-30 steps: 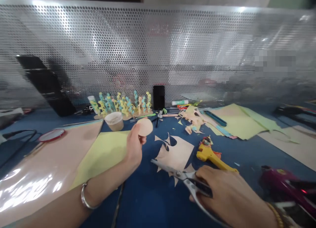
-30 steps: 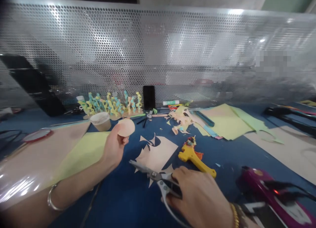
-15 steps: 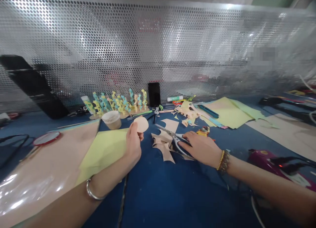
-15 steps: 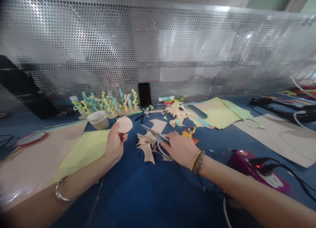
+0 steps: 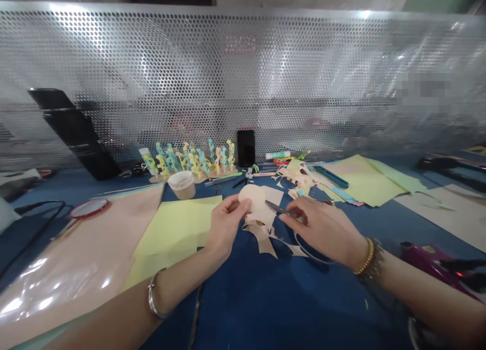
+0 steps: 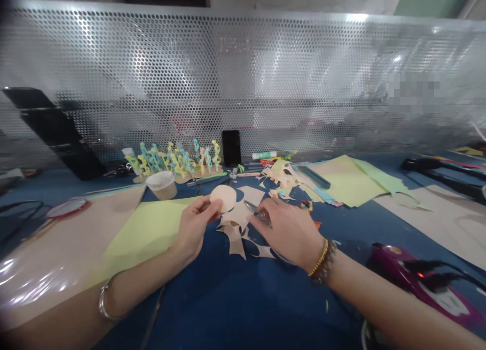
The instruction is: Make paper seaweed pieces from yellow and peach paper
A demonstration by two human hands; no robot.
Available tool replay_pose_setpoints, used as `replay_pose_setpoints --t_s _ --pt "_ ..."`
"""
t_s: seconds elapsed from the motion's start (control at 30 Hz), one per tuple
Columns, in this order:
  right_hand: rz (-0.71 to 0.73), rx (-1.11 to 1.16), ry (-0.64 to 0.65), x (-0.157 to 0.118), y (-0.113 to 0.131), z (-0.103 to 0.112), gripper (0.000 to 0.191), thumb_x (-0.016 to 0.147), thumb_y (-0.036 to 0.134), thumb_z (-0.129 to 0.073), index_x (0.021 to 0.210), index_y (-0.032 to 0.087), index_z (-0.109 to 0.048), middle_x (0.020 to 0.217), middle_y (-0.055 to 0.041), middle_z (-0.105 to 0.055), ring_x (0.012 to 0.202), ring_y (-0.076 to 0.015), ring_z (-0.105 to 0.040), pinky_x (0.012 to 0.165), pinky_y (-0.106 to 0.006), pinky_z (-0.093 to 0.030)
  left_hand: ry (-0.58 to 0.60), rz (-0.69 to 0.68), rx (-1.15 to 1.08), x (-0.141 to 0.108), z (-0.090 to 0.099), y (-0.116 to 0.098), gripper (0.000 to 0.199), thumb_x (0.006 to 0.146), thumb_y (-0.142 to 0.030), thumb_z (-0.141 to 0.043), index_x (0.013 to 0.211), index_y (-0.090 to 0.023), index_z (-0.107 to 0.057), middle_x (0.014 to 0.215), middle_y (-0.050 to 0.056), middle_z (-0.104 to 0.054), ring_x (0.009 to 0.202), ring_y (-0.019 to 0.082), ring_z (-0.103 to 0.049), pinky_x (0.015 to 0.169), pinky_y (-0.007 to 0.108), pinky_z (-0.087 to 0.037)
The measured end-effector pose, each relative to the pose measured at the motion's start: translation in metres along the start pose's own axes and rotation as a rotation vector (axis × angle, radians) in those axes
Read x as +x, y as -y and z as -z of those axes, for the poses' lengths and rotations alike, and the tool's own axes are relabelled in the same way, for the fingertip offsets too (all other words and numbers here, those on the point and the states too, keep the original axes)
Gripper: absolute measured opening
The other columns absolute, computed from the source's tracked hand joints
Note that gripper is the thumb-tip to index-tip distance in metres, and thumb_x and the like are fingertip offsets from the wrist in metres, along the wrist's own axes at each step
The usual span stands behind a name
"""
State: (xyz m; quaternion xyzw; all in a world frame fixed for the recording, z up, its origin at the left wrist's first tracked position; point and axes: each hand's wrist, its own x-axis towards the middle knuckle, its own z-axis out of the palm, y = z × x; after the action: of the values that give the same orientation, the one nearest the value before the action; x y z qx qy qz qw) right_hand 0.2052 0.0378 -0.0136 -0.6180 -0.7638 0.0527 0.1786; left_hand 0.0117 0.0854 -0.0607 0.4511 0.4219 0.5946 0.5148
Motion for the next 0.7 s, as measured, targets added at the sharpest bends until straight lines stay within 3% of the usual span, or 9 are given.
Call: replay_pose_setpoints --t_s 0.1,0.27,0.37,0.53,0.63,0.7 --pt "0.056 0.291 0.091 0.018 0.012 -0.007 0.035 0.093 0.046 -0.039 0.105 0.018 -0.056 0.086 -0.0035 -0.070 0.067 -0.0130 -0.067 0.059 -0.024 -0.052 0.046 0.039 -0.001 -0.004 -0.001 0.001 0.027 0.069 -0.038 -0.075 0.084 -0.016 -0.069 0.073 0.004 -0.071 0.068 0.015 -0.066 0.065 0.024 -0.049" --pt "0.065 0.527 0.180 0.040 0.016 -0.027 0.032 0.094 0.038 -0.038 0.078 0.016 -0.054 0.069 -0.0030 -0.066 0.055 -0.0101 -0.065 0.053 -0.021 -0.053 0.106 0.067 0.020 -0.003 0.000 0.000 0.026 0.073 -0.041 -0.071 0.077 -0.015 -0.068 0.067 0.002 -0.067 0.065 0.017 -0.067 0.064 0.026 -0.052" --pt "0.060 0.542 0.198 0.042 0.011 -0.028 0.030 0.092 0.036 -0.040 0.074 0.016 -0.053 0.067 -0.0019 -0.065 0.053 -0.0094 -0.063 0.052 -0.021 -0.052 0.100 0.050 0.042 -0.001 0.001 0.000 0.025 0.073 -0.039 -0.071 0.078 -0.015 -0.070 0.068 0.001 -0.066 0.061 0.014 -0.064 0.058 0.022 -0.050" --pt "0.049 0.393 0.169 0.022 -0.003 -0.006 0.028 0.092 0.036 -0.040 0.104 0.018 -0.059 0.082 -0.0039 -0.068 0.061 -0.0134 -0.064 0.056 -0.026 -0.050 -0.014 -0.035 0.069 0.003 0.005 0.003 0.023 0.074 -0.038 -0.070 0.074 -0.016 -0.067 0.064 -0.001 -0.063 0.058 0.011 -0.058 0.054 0.020 -0.045" --pt "0.056 0.196 0.146 -0.003 -0.015 0.004 0.020 0.087 0.035 -0.051 0.095 0.023 -0.065 0.082 -0.0038 -0.068 0.072 -0.0232 -0.064 0.063 -0.037 -0.048 -0.095 -0.104 0.062 0.005 0.006 0.003 0.021 0.077 -0.039 -0.066 0.078 -0.018 -0.067 0.067 -0.001 -0.063 0.061 0.011 -0.057 0.053 0.019 -0.044" --pt "0.089 -0.128 0.139 -0.020 -0.023 0.003 0.023 0.090 0.033 -0.044 0.096 0.024 -0.064 0.092 -0.0050 -0.067 0.075 -0.0256 -0.065 0.059 -0.038 -0.049 -0.132 -0.150 0.049 0.009 0.005 -0.003 0.020 0.077 -0.039 -0.065 0.080 -0.019 -0.067 0.067 -0.002 -0.062 0.061 0.012 -0.057 0.052 0.019 -0.043"
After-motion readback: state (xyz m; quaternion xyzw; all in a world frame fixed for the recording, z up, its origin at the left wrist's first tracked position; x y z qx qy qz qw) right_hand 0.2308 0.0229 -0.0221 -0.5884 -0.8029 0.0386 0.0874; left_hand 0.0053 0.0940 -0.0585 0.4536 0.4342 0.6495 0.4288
